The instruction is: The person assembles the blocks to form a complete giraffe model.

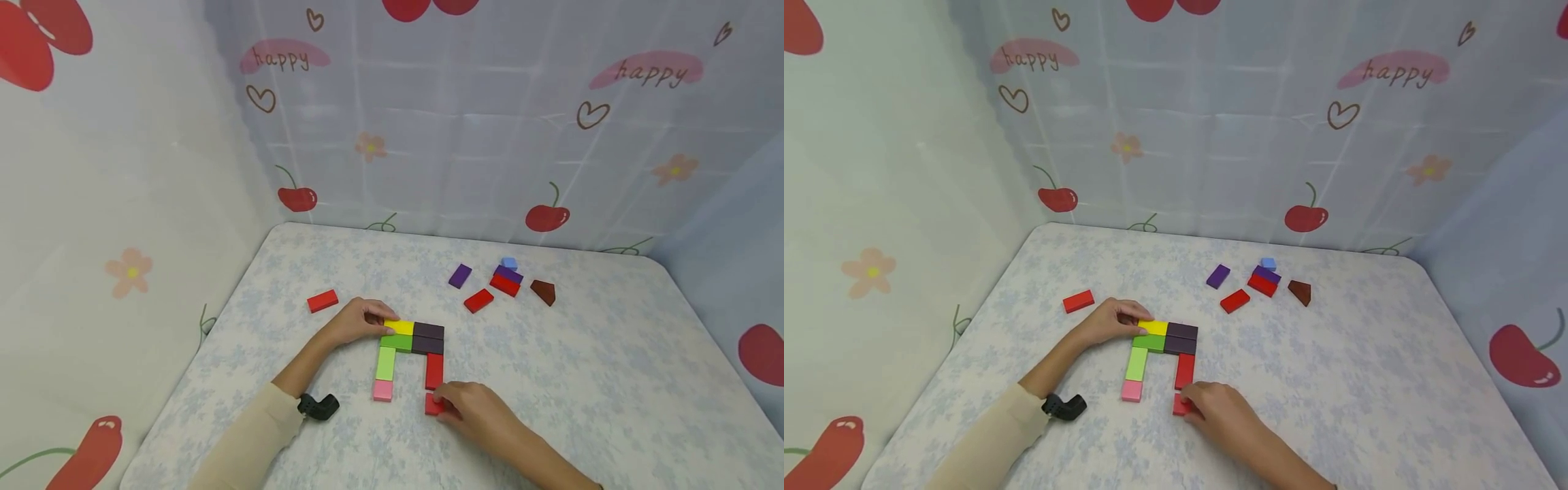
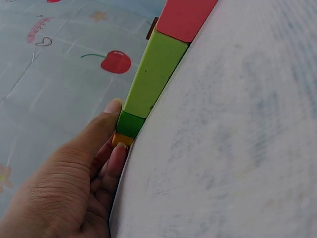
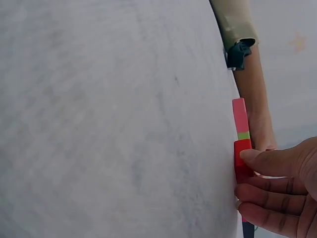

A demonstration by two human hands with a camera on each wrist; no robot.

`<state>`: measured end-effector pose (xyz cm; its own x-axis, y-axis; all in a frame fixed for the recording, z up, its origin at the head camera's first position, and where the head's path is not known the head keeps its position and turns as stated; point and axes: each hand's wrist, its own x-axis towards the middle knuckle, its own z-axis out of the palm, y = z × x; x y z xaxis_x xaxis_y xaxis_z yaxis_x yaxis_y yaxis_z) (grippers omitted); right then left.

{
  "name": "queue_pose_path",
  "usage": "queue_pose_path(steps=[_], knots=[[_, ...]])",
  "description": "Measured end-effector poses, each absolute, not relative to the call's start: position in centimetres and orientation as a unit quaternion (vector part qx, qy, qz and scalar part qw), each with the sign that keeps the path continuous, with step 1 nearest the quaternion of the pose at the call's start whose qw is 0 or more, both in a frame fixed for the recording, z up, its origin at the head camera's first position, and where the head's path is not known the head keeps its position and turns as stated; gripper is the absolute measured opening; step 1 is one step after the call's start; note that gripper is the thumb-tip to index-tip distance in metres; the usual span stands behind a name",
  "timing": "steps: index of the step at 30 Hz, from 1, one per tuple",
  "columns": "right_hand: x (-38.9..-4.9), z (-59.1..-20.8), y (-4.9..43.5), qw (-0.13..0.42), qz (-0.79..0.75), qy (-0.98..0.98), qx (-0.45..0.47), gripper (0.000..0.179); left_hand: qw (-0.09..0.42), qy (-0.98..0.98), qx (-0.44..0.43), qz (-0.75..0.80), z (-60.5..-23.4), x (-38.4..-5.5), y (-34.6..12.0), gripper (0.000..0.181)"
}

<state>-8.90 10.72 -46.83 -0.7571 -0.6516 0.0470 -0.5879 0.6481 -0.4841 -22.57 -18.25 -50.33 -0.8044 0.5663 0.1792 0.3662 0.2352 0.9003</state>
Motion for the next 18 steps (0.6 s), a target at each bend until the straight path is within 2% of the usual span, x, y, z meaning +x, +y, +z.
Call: queue_pose_path(steps=[18], knots=[[-9.12,-46.89,10.09,0.057,-0.225,0.923,-0.307,0.026,0.091,0.789,0.288,0.534,-50.57,-22.69,-18.18,0.028]])
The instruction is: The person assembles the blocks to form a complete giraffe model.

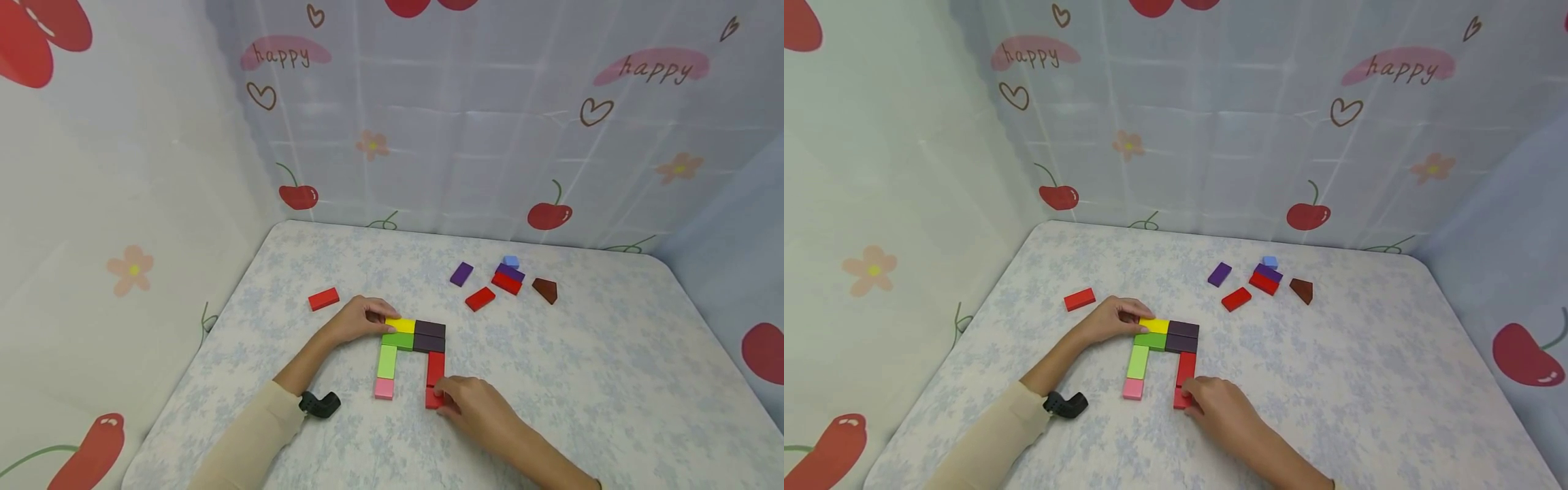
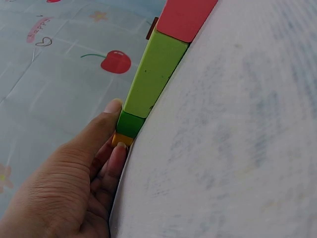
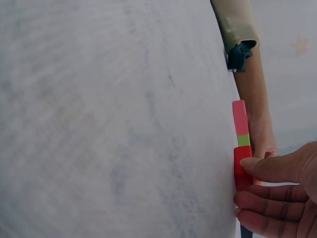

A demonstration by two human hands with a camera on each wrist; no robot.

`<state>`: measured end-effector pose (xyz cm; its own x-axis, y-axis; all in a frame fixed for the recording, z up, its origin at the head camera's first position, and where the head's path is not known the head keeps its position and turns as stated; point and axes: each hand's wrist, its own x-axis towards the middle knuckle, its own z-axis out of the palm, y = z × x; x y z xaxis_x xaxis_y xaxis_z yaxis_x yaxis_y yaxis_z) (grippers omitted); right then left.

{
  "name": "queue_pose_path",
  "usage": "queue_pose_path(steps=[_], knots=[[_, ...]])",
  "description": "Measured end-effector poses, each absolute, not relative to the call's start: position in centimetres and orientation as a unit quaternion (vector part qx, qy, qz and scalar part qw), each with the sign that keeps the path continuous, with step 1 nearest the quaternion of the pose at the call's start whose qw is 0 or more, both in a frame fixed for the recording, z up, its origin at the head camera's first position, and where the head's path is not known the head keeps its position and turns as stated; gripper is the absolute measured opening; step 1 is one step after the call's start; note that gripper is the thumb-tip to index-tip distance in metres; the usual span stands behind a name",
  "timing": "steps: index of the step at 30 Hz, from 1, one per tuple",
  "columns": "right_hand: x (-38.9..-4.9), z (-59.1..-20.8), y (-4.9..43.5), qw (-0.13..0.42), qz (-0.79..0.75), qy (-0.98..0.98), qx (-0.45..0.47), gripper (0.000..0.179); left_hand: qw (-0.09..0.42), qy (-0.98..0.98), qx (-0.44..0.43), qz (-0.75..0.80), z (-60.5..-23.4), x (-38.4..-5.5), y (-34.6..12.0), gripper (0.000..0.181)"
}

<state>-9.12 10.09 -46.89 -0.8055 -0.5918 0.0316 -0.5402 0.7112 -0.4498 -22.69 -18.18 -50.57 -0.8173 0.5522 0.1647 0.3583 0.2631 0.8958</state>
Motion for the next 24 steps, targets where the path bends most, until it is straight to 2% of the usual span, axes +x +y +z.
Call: queue_pose_path(steps=[9,24], knots=[[-8.82,-46.68,10.03,0.046,-0.227,0.920,-0.315,0.024,0.094,0.786,0.288,0.539,-50.65,-22.75,-18.20,0.029],[-9.06,-46.53,9.71,0.052,-0.186,0.922,-0.335,0.033,0.098,0.784,0.283,0.543,-50.45,-22.60,-18.16,0.029]])
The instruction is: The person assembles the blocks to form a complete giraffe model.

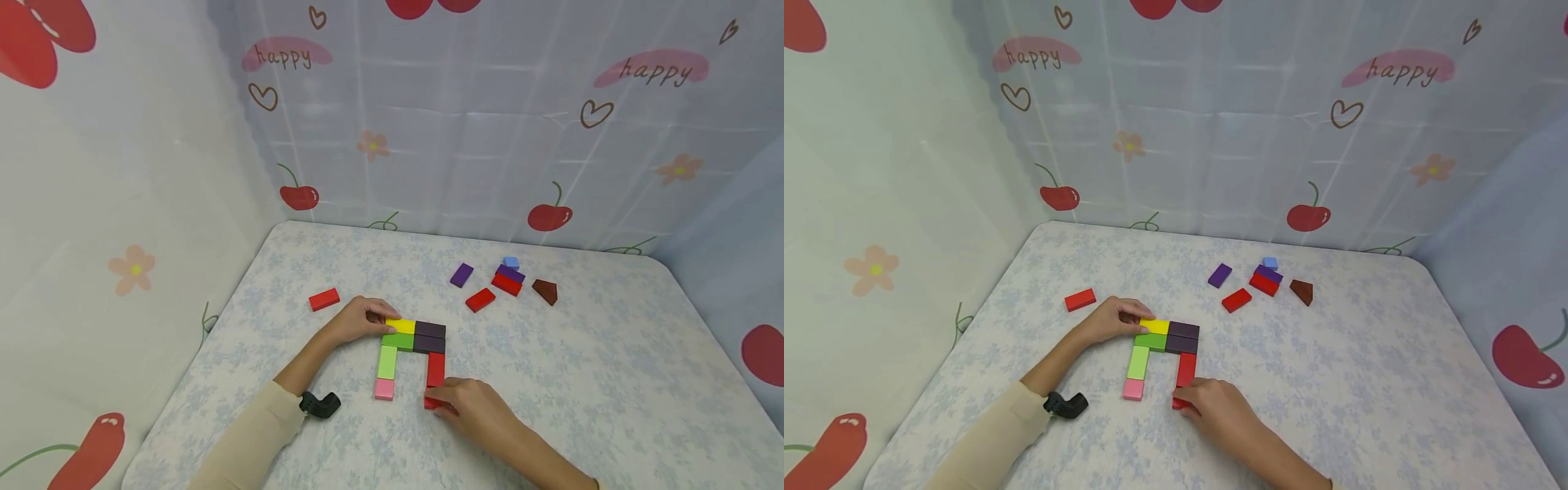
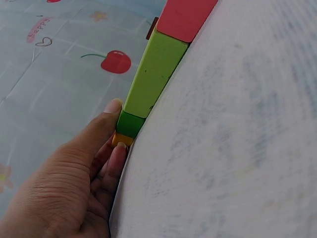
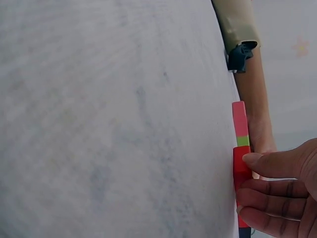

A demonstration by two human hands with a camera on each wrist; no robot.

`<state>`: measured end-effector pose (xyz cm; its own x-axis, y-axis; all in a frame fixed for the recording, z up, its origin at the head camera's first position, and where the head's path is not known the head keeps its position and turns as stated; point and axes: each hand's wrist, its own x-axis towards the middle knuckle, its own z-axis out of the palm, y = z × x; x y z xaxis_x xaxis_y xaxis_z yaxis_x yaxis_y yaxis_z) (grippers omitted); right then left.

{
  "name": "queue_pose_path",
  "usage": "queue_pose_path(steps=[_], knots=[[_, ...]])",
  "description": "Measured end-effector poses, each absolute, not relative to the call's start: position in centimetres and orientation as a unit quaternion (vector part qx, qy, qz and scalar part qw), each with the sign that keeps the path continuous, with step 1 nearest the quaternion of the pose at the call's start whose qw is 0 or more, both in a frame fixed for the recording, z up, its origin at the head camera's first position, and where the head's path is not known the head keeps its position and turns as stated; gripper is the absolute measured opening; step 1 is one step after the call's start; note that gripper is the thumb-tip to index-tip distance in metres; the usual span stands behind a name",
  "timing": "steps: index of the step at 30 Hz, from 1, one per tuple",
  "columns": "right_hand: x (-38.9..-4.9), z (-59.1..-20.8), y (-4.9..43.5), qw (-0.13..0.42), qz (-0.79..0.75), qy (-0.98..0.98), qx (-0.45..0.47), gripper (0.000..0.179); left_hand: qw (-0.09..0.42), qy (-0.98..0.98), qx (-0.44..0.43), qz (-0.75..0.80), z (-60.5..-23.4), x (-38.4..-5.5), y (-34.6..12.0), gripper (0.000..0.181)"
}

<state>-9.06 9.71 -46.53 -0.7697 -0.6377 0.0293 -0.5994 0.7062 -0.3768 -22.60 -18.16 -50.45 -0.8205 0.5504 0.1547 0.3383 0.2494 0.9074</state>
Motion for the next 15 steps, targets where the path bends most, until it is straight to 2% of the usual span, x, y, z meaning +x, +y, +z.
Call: queue_pose_path(steps=[15], knots=[[-9.16,-46.44,9.73,0.063,-0.171,0.919,-0.350,0.035,0.088,0.784,0.299,0.537,-50.55,-22.69,-18.22,0.028]])
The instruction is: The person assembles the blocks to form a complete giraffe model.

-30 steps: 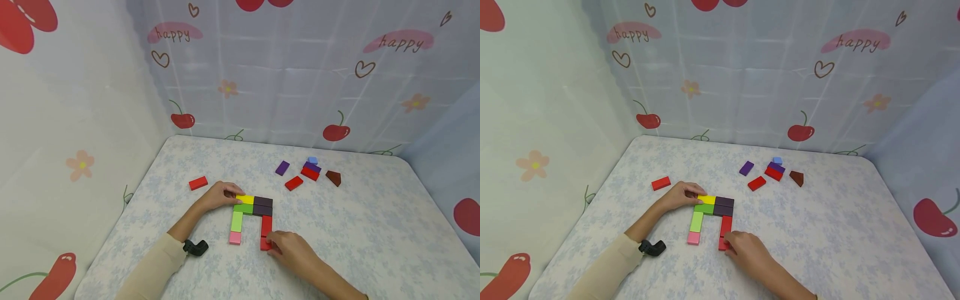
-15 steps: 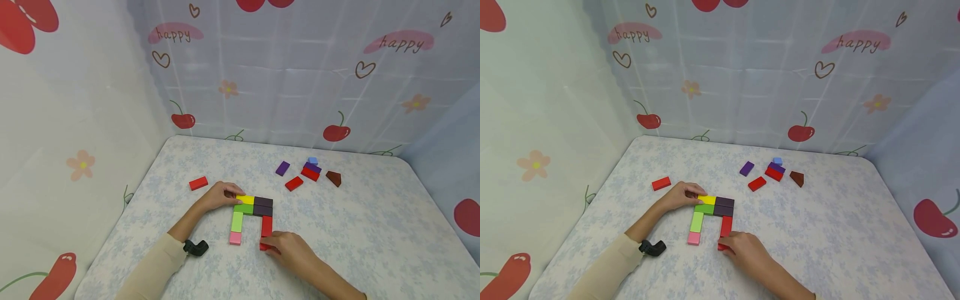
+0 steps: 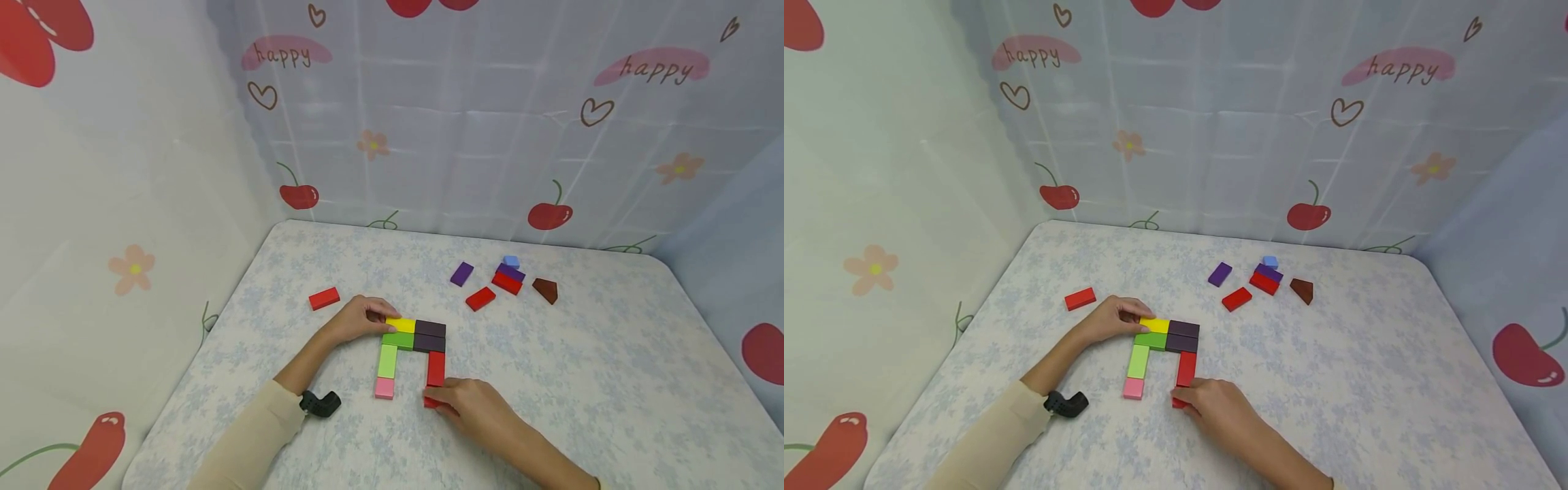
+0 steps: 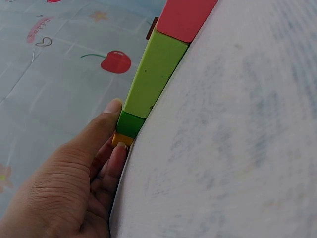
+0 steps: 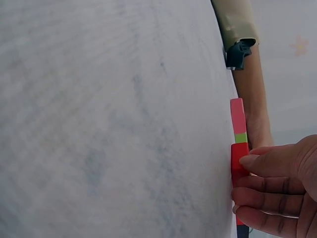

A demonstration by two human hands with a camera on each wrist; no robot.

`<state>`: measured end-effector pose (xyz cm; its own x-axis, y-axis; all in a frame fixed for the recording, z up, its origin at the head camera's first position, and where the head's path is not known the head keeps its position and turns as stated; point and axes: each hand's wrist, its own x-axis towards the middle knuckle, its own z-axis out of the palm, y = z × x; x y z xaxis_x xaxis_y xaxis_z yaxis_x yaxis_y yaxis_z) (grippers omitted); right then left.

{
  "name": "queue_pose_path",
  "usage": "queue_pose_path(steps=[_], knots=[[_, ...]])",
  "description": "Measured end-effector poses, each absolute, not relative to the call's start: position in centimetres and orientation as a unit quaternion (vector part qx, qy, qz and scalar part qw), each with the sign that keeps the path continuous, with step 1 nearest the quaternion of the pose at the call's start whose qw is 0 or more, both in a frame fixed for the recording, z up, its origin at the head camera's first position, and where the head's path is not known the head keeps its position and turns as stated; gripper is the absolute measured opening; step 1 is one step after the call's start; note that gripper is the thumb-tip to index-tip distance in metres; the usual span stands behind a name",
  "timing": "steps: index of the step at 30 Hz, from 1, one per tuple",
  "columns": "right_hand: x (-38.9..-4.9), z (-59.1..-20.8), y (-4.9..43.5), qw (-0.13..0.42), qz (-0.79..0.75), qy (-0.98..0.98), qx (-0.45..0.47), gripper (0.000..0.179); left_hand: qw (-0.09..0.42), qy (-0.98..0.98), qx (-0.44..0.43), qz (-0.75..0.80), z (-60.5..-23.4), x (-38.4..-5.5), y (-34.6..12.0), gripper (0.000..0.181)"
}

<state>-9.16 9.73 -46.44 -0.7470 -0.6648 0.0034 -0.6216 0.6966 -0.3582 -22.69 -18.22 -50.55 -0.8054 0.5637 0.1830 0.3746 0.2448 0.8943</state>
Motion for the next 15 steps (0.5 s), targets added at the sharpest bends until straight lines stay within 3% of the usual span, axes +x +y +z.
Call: queue_pose_path(steps=[15], knots=[[-9.2,-46.6,10.0,0.051,-0.169,0.921,-0.348,0.035,0.092,0.794,0.297,0.522,-52.7,-24.1,-18.6,0.031]])
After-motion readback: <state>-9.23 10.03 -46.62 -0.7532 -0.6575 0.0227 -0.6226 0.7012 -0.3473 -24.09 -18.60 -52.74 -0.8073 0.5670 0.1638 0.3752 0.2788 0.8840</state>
